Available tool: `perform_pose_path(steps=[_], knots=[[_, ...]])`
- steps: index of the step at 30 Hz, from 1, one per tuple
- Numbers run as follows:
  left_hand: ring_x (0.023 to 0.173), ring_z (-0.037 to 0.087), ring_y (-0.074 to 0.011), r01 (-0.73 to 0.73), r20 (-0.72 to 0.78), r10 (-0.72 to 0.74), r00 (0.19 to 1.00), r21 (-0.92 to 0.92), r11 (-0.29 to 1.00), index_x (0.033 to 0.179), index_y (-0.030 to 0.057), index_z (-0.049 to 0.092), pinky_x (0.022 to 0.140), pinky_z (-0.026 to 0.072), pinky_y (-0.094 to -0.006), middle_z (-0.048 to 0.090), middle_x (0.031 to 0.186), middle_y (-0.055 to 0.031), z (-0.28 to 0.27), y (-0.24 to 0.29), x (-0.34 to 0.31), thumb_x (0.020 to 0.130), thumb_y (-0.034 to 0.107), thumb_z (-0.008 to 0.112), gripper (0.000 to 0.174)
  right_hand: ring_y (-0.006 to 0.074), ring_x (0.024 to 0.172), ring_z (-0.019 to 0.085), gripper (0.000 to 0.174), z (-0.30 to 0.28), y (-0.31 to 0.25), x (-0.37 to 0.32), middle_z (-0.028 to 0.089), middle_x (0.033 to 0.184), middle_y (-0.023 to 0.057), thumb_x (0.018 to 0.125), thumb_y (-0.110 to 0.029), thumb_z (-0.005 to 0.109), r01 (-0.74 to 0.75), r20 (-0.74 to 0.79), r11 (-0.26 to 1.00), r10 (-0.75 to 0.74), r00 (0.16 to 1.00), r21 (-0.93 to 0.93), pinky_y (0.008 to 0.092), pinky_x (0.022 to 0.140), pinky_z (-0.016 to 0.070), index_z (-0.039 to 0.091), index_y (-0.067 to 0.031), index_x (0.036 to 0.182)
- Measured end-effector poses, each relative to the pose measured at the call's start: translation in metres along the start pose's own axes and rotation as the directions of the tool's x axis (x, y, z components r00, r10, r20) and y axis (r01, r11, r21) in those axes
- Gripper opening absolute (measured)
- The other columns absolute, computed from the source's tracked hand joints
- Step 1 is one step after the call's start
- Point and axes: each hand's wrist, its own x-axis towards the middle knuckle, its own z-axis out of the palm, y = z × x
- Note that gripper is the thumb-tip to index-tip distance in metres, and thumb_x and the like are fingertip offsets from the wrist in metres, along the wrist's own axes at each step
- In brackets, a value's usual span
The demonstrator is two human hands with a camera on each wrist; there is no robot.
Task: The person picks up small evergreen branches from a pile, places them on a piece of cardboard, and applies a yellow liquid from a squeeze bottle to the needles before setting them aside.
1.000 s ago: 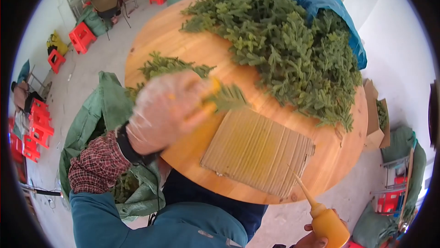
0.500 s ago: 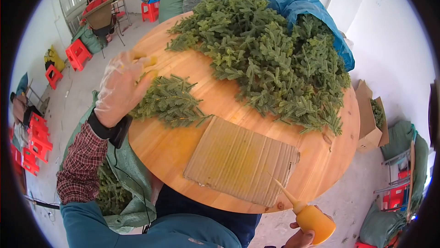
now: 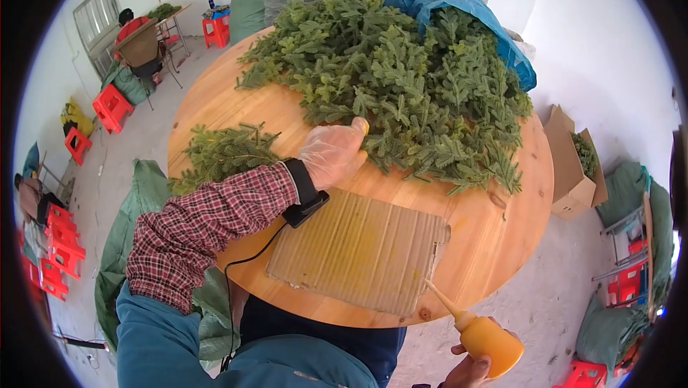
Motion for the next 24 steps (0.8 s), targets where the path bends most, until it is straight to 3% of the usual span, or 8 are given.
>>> perform_pose_path(steps=[4, 9, 12, 13, 15, 16, 19, 24], knots=[[0.072, 0.065, -0.0323, -0.089, -0.115, 0.07, 0.991, -0.173, 0.981, 0.102, -0.0021, 0.059, 0.067, 0.0508, -0.043, 0.064, 0.073, -0.0155, -0.023, -0.013, -0.001, 0.089, 0.022, 0.063, 0.028, 0.0259, 0.072, 0.063, 0.077, 0.003, -0.001, 0.004, 0.062, 0.12, 0.0222, 0.088, -0.056, 0.068, -0.007, -0.015, 1.0, 0.006, 1.0, -0.022, 0.0326, 0.063, 0.0523, 0.043, 0.0004, 0.135], [0.071, 0.063, -0.0312, -0.042, -0.128, -0.001, 0.992, -0.333, 0.942, 0.107, 0.001, 0.064, 0.068, 0.0514, -0.0407, 0.065, 0.078, -0.0153, -0.077, -0.025, -0.016, 0.089, 0.019, 0.061, 0.026, 0.027, 0.076, 0.063, 0.075, 0.007, 0.005, 0.007, 0.062, 0.12, 0.0226, 0.089, -0.054, 0.067, 0.024, -0.046, 1.0, -0.025, 0.999, -0.012, 0.0329, 0.063, 0.0519, 0.044, 0.0004, 0.134], [0.075, 0.063, -0.0305, 0.094, 0.02, -0.107, 0.994, -0.655, 0.75, 0.114, 0.0035, 0.065, 0.07, 0.0513, -0.0395, 0.066, 0.085, -0.0158, -0.096, -0.025, -0.038, 0.09, 0.017, 0.059, 0.029, 0.0276, 0.077, 0.063, 0.074, 0.009, 0.003, 0.007, 0.062, 0.119, 0.0228, 0.089, -0.054, 0.067, 0.031, -0.043, 0.999, -0.032, 0.999, -0.024, 0.033, 0.063, 0.0514, 0.044, 0.0004, 0.134], [0.075, 0.063, -0.0305, 0.099, 0.022, -0.112, 0.993, -0.657, 0.747, 0.114, 0.0035, 0.065, 0.07, 0.0513, -0.0395, 0.066, 0.085, -0.0158, -0.094, -0.028, -0.047, 0.09, 0.017, 0.059, 0.029, 0.0278, 0.077, 0.063, 0.074, 0.008, 0.002, 0.007, 0.061, 0.119, 0.0229, 0.089, -0.054, 0.067, 0.046, -0.05, 0.999, -0.047, 0.998, -0.024, 0.0331, 0.062, 0.0513, 0.044, 0.0004, 0.134], [0.078, 0.063, -0.029, -0.007, 0.171, 0.152, 0.973, -0.643, 0.766, 0.116, 0.0031, 0.065, 0.073, 0.0508, -0.0397, 0.066, 0.093, -0.0136, -0.081, -0.034, -0.066, 0.09, 0.017, 0.061, 0.03, 0.0283, 0.078, 0.063, 0.074, 0.006, 0.002, 0.008, 0.061, 0.119, 0.023, 0.089, -0.054, 0.067, 0.069, -0.063, 0.997, -0.071, 0.996, -0.029, 0.0331, 0.062, 0.0511, 0.044, 0.0003, 0.134], [0.078, 0.063, -0.029, 0.003, 0.178, 0.147, 0.973, -0.647, 0.762, 0.116, 0.0031, 0.065, 0.073, 0.0508, -0.0397, 0.066, 0.093, -0.0136, -0.072, -0.035, -0.079, 0.09, 0.017, 0.061, 0.03, 0.0285, 0.078, 0.063, 0.074, 0.005, 0.001, 0.008, 0.061, 0.119, 0.0231, 0.089, -0.054, 0.067, 0.078, -0.069, 0.996, -0.08, 0.994, -0.033, 0.0331, 0.062, 0.051, 0.043, 0.0003, 0.134], [0.088, 0.063, -0.0274, -0.33, 0.137, 0.345, 0.929, -0.117, 0.937, 0.12, 0.0045, 0.064, 0.078, 0.0503, -0.0393, 0.064, 0.102, -0.01, -0.049, -0.032, -0.115, 0.089, 0.018, 0.065, 0.034, 0.0292, 0.079, 0.063, 0.075, 0.002, 0.0, 0.008, 0.061, 0.119, 0.0233, 0.089, -0.054, 0.067, 0.106, -0.084, 0.993, -0.109, 0.99, -0.043, 0.0331, 0.061, 0.0508, 0.043, 0.0003, 0.135], [0.099, 0.062, -0.0264, -0.18, -0.071, 0.178, 0.982, -0.032, 0.983, 0.125, 0.0057, 0.061, 0.082, 0.05, -0.0402, 0.06, 0.112, -0.0088, -0.068, -0.008, -0.127, 0.088, 0.022, 0.066, 0.04, 0.0303, 0.08, 0.062, 0.078, 0.009, -0.002, 0.004, 0.06, 0.119, 0.0238, 0.089, -0.056, 0.067, 0.075, -0.058, 0.996, -0.077, 0.995, -0.042, 0.0329, 0.059, 0.0499, 0.041, 0.0004, 0.136]])
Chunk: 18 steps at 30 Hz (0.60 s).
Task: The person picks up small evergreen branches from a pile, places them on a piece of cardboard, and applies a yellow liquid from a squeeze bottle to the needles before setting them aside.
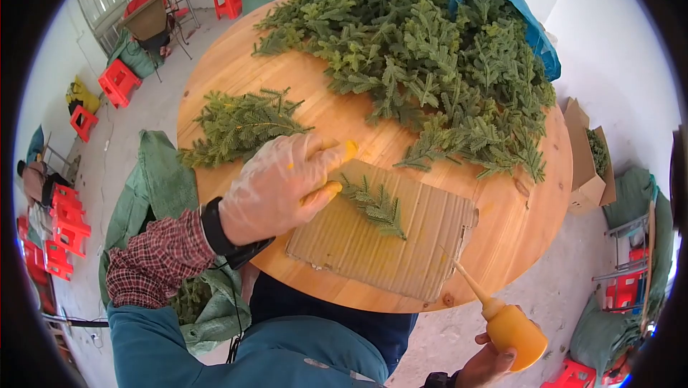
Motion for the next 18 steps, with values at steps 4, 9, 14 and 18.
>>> perform_pose_path(steps=[4, 9, 14, 18], knots=[[0.111, 0.06, -0.0277, -0.194, 0.048, 0.19, 0.98, 0.076, 0.978, 0.128, 0.0053, 0.059, 0.087, 0.0495, -0.0404, 0.059, 0.121, -0.0117, 0.004, 0.02, -0.013, 0.091, 0.022, 0.061, 0.042, 0.031, 0.083, 0.063, 0.08, 0.013, 0.007, 0.001, 0.059, 0.121, 0.0242, 0.088, -0.056, 0.067, -0.029, 0.072, 0.997, 0.023, 0.997, 0.073, 0.0336, 0.059, 0.0511, 0.039, 0.0004, 0.138], [0.12, 0.056, -0.0295, -0.259, 0.232, 0.233, 0.945, 0.092, 0.961, 0.133, 0.0067, 0.057, 0.094, 0.0481, -0.0402, 0.057, 0.13, -0.0136, 0.022, 0.029, -0.018, 0.086, 0.024, 0.067, 0.051, 0.0268, 0.072, 0.068, 0.09, 0.046, 0.012, 0.015, 0.06, 0.119, 0.0219, 0.08, -0.072, 0.064, -0.043, 0.015, 0.999, 0.044, 0.999, -0.029, 0.0298, 0.05, 0.0544, 0.041, 0.0014, 0.127], [0.125, 0.054, -0.0301, -0.306, 0.287, 0.261, 0.922, 0.124, 0.944, 0.132, 0.001, 0.057, 0.099, 0.0467, -0.0379, 0.054, 0.136, -0.0152, 0.026, 0.027, -0.019, 0.088, 0.019, 0.059, 0.047, 0.0269, 0.073, 0.068, 0.094, 0.068, 0.016, 0.02, 0.062, 0.117, 0.0216, 0.076, -0.07, 0.073, -0.068, 0.162, 0.998, 0.067, 0.985, 0.001, 0.0307, 0.05, 0.0543, 0.039, -0.0003, 0.129], [0.126, 0.053, -0.0309, -0.326, 0.321, 0.264, 0.909, 0.156, 0.932, 0.131, -0.0025, 0.056, 0.102, 0.0457, -0.0375, 0.052, 0.139, -0.0166, 0.026, 0.031, -0.018, 0.09, 0.017, 0.054, 0.046, 0.0313, 0.08, 0.069, 0.093, 0.085, 0.007, 0.029, 0.06, 0.118, 0.0243, 0.075, -0.065, 0.078, -0.114, 0.204, 0.993, 0.107, 0.973, 0.023, 0.0377, 0.067, 0.0578, 0.038, 0.0018, 0.125]])
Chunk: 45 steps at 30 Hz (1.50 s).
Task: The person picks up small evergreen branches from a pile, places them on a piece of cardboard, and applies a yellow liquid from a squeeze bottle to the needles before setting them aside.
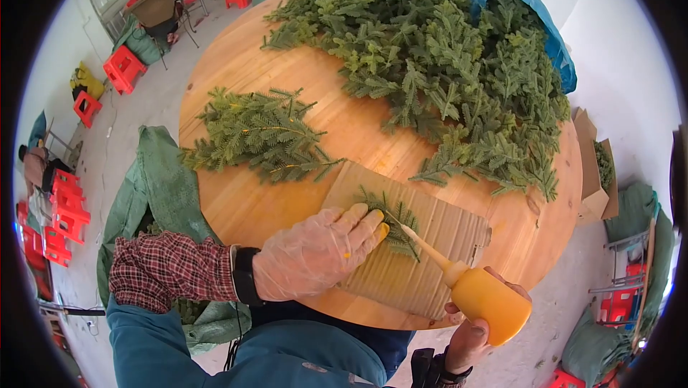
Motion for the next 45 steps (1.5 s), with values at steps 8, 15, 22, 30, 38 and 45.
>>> perform_pose_path(steps=[8, 15, 22, 30, 38, 45], knots=[[0.127, 0.052, -0.0321, -0.014, 0.035, 0.016, 0.999, -0.031, 0.999, 0.133, -0.004, 0.054, 0.103, 0.0452, -0.0379, 0.052, 0.139, -0.0188, 0.0, -0.005, 0.0, 0.091, 0.017, 0.052, 0.047, 0.0336, 0.097, 0.067, 0.093, 0.009, 0.005, 0.013, 0.06, 0.117, 0.0276, 0.073, -0.06, 0.083, -0.018, 0.063, 1.0, 0.017, 0.998, 0.011, 0.0445, 0.085, 0.0573, 0.037, 0.0025, 0.124], [0.127, 0.051, -0.0325, -0.007, 0.045, 0.01, 0.999, -0.071, 0.997, 0.135, -0.0039, 0.052, 0.104, 0.0445, -0.0396, 0.051, 0.14, -0.019, 0.0, -0.007, 0.0, 0.092, 0.017, 0.052, 0.048, 0.0331, 0.093, 0.068, 0.092, 0.013, 0.018, 0.017, 0.06, 0.118, 0.0264, 0.073, -0.06, 0.081, 0.005, 0.084, 1.0, -0.005, 0.996, -0.01, 0.0414, 0.074, 0.0577, 0.037, 0.0018, 0.125], [0.128, 0.051, -0.0324, -0.005, 0.031, 0.008, 1.0, -0.094, 0.996, 0.136, -0.0029, 0.052, 0.105, 0.0437, -0.0417, 0.05, 0.141, -0.0184, 0.001, -0.007, -0.001, 0.091, 0.017, 0.053, 0.049, 0.0321, 0.081, 0.07, 0.095, 0.008, 0.015, 0.012, 0.059, 0.123, 0.0237, 0.077, -0.068, 0.073, 0.079, 0.068, 0.99, -0.071, 0.995, -0.115, 0.0338, 0.051, 0.059, 0.036, 0.0008, 0.131], [0.13, 0.05, -0.0317, 0.0, 0.035, 0.003, 0.999, -0.093, 0.996, 0.135, -0.002, 0.053, 0.106, 0.043, -0.0416, 0.051, 0.14, -0.0175, 0.002, -0.007, 0.0, 0.091, 0.017, 0.054, 0.049, 0.0318, 0.09, 0.07, 0.095, -0.008, 0.01, 0.003, 0.06, 0.111, 0.0231, 0.072, -0.066, 0.08, 0.051, -0.004, 0.987, -0.052, 0.999, -0.152, 0.0409, 0.076, 0.0605, 0.039, 0.004, 0.12], [0.13, 0.05, -0.0295, 0.014, 0.014, -0.013, 1.0, -0.095, 0.995, 0.134, -0.0009, 0.055, 0.106, 0.043, -0.041, 0.052, 0.139, -0.015, 0.002, -0.007, 0.001, 0.091, 0.019, 0.056, 0.047, 0.0264, 0.066, 0.067, 0.093, -0.032, 0.019, -0.009, 0.06, 0.113, 0.0204, 0.077, -0.069, 0.073, 0.136, 0.021, 0.967, -0.135, 0.991, -0.215, 0.0322, 0.05, 0.0556, 0.039, 0.0026, 0.126], [0.13, 0.05, -0.0294, 0.007, 0.02, -0.007, 1.0, -0.045, 0.999, 0.134, 0.0001, 0.056, 0.106, 0.0432, -0.0408, 0.052, 0.139, -0.0146, 0.004, -0.006, 0.002, 0.092, 0.02, 0.057, 0.047, 0.0253, 0.067, 0.067, 0.092, -0.028, 0.014, -0.012, 0.061, 0.115, 0.0205, 0.078, -0.069, 0.072, 0.115, -0.035, 0.98, -0.123, 0.992, -0.162, 0.0317, 0.051, 0.0559, 0.038, 0.0022, 0.127]])
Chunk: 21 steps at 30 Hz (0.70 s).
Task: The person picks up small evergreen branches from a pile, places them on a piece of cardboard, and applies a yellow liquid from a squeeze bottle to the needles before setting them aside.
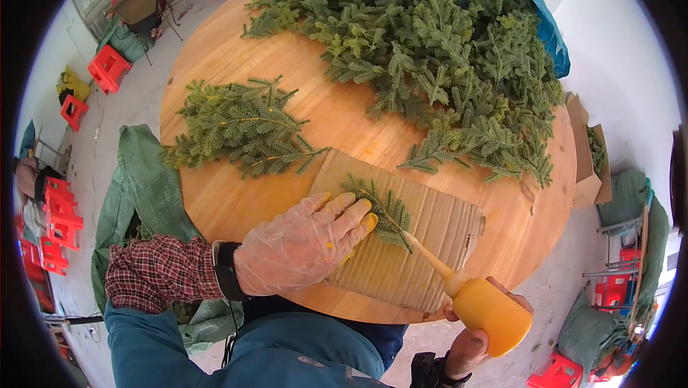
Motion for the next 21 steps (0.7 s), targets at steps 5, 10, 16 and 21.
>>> perform_pose_path(steps=[5, 10, 16, 21], knots=[[0.13, 0.05, -0.0296, 0.01, 0.001, -0.01, 1.0, -0.013, 1.0, 0.134, 0.0004, 0.055, 0.106, 0.0431, -0.0409, 0.052, 0.14, -0.0145, -0.001, 0.0, 0.0, 0.092, 0.021, 0.057, 0.047, 0.028, 0.074, 0.07, 0.093, 0.014, 0.003, 0.009, 0.06, 0.118, 0.0203, 0.078, -0.068, 0.073, 0.05, 0.043, 0.998, -0.048, 0.998, -0.027, 0.0321, 0.053, 0.0584, 0.037, 0.0016, 0.127], [0.13, 0.05, -0.0293, 0.017, 0.007, -0.016, 1.0, -0.032, 0.999, 0.134, 0.0011, 0.056, 0.106, 0.0428, -0.0416, 0.052, 0.14, -0.014, -0.002, -0.001, -0.001, 0.092, 0.021, 0.057, 0.047, 0.0322, 0.099, 0.068, 0.094, 0.028, -0.016, 0.012, 0.06, 0.114, 0.0234, 0.072, -0.066, 0.079, -0.154, 0.048, 0.987, 0.151, 0.987, 0.052, 0.0414, 0.086, 0.058, 0.039, 0.0025, 0.121], [0.13, 0.05, -0.0288, 0.028, -0.007, -0.029, 1.0, -0.025, 0.999, 0.134, 0.0021, 0.056, 0.106, 0.0429, -0.0419, 0.052, 0.14, -0.013, 0.002, 0.0, -0.001, 0.092, 0.022, 0.058, 0.046, 0.0318, 0.1, 0.068, 0.092, 0.015, -0.005, 0.007, 0.062, 0.11, 0.0229, 0.072, -0.064, 0.081, -0.063, -0.001, 0.998, 0.063, 0.998, -0.015, 0.0431, 0.091, 0.0551, 0.04, 0.0023, 0.122], [0.13, 0.051, -0.0283, 0.025, -0.015, -0.025, 1.0, -0.021, 0.999, 0.134, 0.0033, 0.056, 0.105, 0.0431, -0.0415, 0.052, 0.139, -0.0122, 0.002, 0.0, -0.001, 0.091, 0.023, 0.059, 0.047, 0.0323, 0.1, 0.068, 0.094, 0.001, -0.005, 0.001, 0.06, 0.111, 0.022, 0.072, -0.064, 0.081, -0.088, 0.007, 0.995, 0.088, 0.996, -0.044, 0.0428, 0.089, 0.0558, 0.039, 0.0025, 0.123]])
